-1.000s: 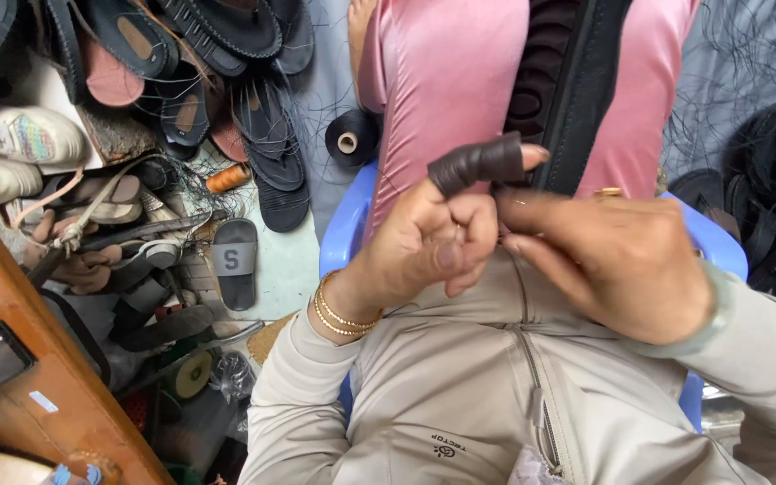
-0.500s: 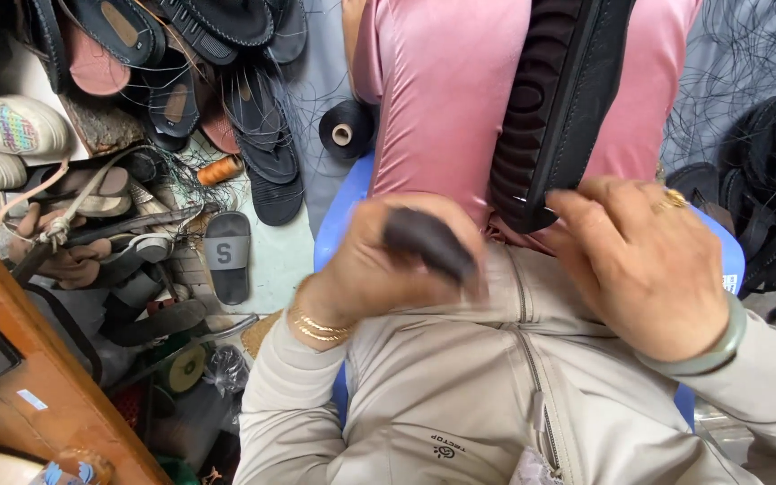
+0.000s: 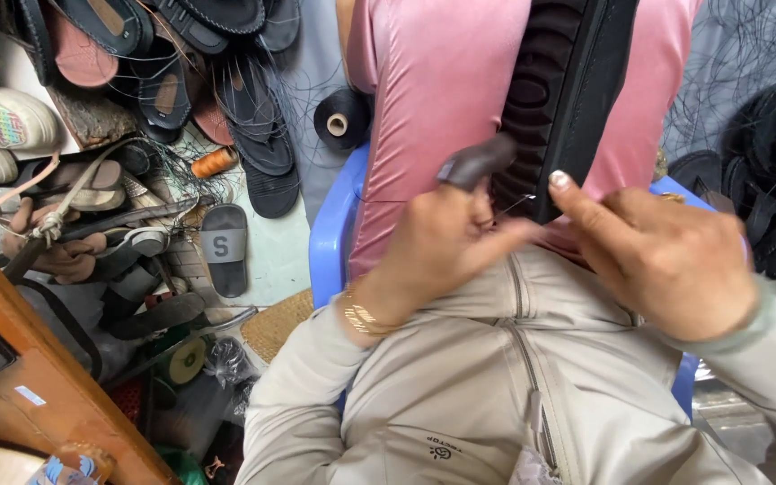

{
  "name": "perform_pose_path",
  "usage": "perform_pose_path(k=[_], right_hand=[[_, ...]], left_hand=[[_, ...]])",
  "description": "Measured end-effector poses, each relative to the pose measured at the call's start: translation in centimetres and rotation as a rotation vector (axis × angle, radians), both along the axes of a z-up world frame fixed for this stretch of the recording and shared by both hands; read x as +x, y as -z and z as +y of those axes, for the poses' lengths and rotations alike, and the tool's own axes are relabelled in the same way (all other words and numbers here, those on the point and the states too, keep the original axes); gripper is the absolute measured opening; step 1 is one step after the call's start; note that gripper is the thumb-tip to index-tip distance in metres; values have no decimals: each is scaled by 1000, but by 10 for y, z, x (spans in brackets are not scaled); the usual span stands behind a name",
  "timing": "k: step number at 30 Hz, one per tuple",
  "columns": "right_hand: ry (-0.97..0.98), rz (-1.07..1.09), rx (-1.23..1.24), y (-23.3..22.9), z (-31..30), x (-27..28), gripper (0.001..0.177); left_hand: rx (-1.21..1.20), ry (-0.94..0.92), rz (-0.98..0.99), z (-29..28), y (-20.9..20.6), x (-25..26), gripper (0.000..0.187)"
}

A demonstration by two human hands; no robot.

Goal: Hand-stitching a shoe sole to the upper part of a sandal using a needle and thread.

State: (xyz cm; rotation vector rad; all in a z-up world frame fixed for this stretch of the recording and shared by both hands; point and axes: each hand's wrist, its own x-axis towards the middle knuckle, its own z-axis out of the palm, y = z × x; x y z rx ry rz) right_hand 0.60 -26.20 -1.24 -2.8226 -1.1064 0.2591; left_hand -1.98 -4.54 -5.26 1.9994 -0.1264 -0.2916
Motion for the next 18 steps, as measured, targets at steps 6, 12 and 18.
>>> perform_pose_path(k=[6, 12, 18], right_hand=[[548, 694, 43, -5, -91, -1, 66], [839, 1128, 215, 21, -112, 5, 29], [510, 584, 383, 3, -39, -9, 40]], left_hand=[[424, -64, -290, -13, 6, -3, 80], [393, -60, -355, 10, -3, 0, 56], [211, -175, 327, 127, 37, -30, 56]])
